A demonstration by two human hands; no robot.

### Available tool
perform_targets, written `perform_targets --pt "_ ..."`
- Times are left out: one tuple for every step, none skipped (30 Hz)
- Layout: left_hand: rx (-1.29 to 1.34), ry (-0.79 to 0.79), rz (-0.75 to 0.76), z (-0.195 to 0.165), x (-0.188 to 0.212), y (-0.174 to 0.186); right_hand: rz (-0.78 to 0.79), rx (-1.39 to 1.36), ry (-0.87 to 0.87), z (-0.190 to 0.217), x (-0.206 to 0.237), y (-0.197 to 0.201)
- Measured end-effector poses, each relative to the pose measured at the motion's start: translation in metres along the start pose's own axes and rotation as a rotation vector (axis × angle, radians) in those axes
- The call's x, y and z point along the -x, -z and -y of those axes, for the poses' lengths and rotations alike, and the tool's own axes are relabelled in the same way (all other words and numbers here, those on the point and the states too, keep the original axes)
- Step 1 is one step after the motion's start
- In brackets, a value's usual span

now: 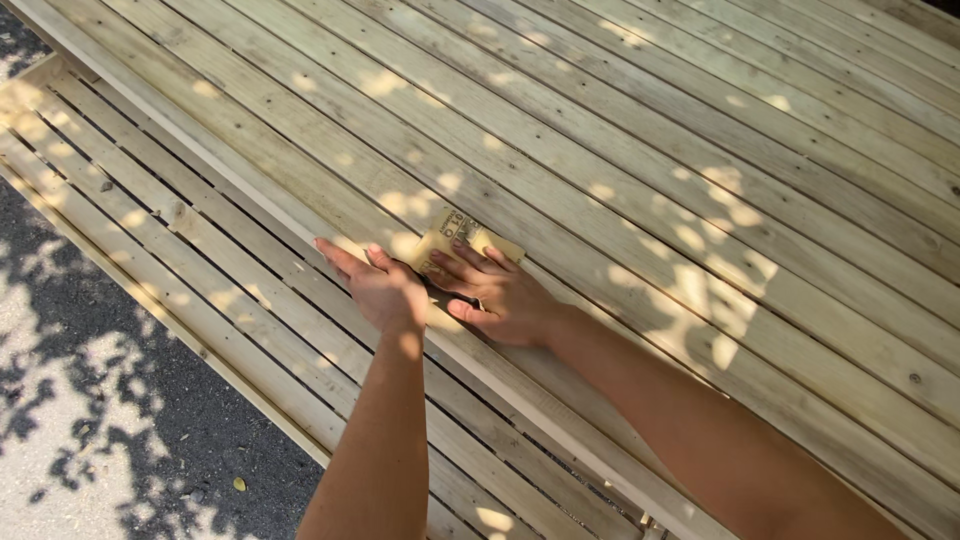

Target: The person sands the slatted wooden surface of a large outdoor furniture piece using a sheet of sandpaper held by hand. They rub the sandpaper back and forth across the planks, moving progressively across different sections of the surface, and briefly hold up a dark sheet of sandpaper before continuing to sand.

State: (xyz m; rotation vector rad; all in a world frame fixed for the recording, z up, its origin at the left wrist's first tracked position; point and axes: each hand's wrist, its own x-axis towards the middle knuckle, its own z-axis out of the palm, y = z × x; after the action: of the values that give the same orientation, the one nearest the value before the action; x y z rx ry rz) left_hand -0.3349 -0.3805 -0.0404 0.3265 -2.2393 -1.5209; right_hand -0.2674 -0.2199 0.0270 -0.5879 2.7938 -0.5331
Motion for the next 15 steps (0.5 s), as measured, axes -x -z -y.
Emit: perform_targets --pt "-0.018 0.034 0.009 0.001 0.0 -0.001 0.08 -0.025 -0.035 0.004 0.043 -0.006" --pt "-0.038 0.067 0.02 0.001 0.0 -0.003 0.134 -0.08 -0.033 0.004 0.094 -0.009" --pt "-0.056 0.097 0.034 0.001 0.0 -0.003 0.143 -0.186 -0.068 0.004 0.143 -0.013" --pt "-0.069 0.089 0.039 0.0 0.0 -0.003 0.124 -0.166 -0.109 0.004 0.193 -0.016" --pt "-0.08 0.08 0.04 -0.001 0.0 -0.002 0.153 -0.139 -0.196 0.004 0.237 -0.019" --pt "-0.094 0.074 0.043 -0.003 0.0 -0.001 0.145 -0.134 -0.211 0.005 0.276 -0.022" --pt "-0.097 0.08 0.043 -0.007 0.001 0.001 0.138 -0.131 -0.227 0.006 0.307 -0.024" --pt "-0.102 0.081 0.042 -0.011 0.002 0.003 0.15 -0.097 -0.225 0.004 0.325 -0.028" --pt "-0.102 0.076 0.038 -0.016 0.002 0.006 0.154 -0.059 -0.221 0.002 0.334 -0.031" --pt "-0.074 0.074 0.031 -0.022 0.002 0.008 0.156 -0.016 -0.216 -0.001 0.331 -0.032" --pt "-0.052 0.073 0.029 -0.028 0.002 0.011 0.175 0.012 -0.216 -0.005 0.317 -0.034" --pt "-0.033 0.074 0.032 -0.033 0.003 0.013 0.198 0.035 -0.221 -0.008 0.294 -0.034" --pt "-0.083 0.248 0.121 -0.038 0.004 0.015 0.226 0.06 -0.223 -0.011 0.265 -0.032" --pt "-0.133 0.417 0.206 -0.041 0.005 0.017 0.245 0.014 -0.262 -0.016 0.226 -0.027" --pt "-0.181 0.586 0.292 -0.044 0.006 0.019 0.138 0.081 -0.157 -0.021 0.178 -0.022"
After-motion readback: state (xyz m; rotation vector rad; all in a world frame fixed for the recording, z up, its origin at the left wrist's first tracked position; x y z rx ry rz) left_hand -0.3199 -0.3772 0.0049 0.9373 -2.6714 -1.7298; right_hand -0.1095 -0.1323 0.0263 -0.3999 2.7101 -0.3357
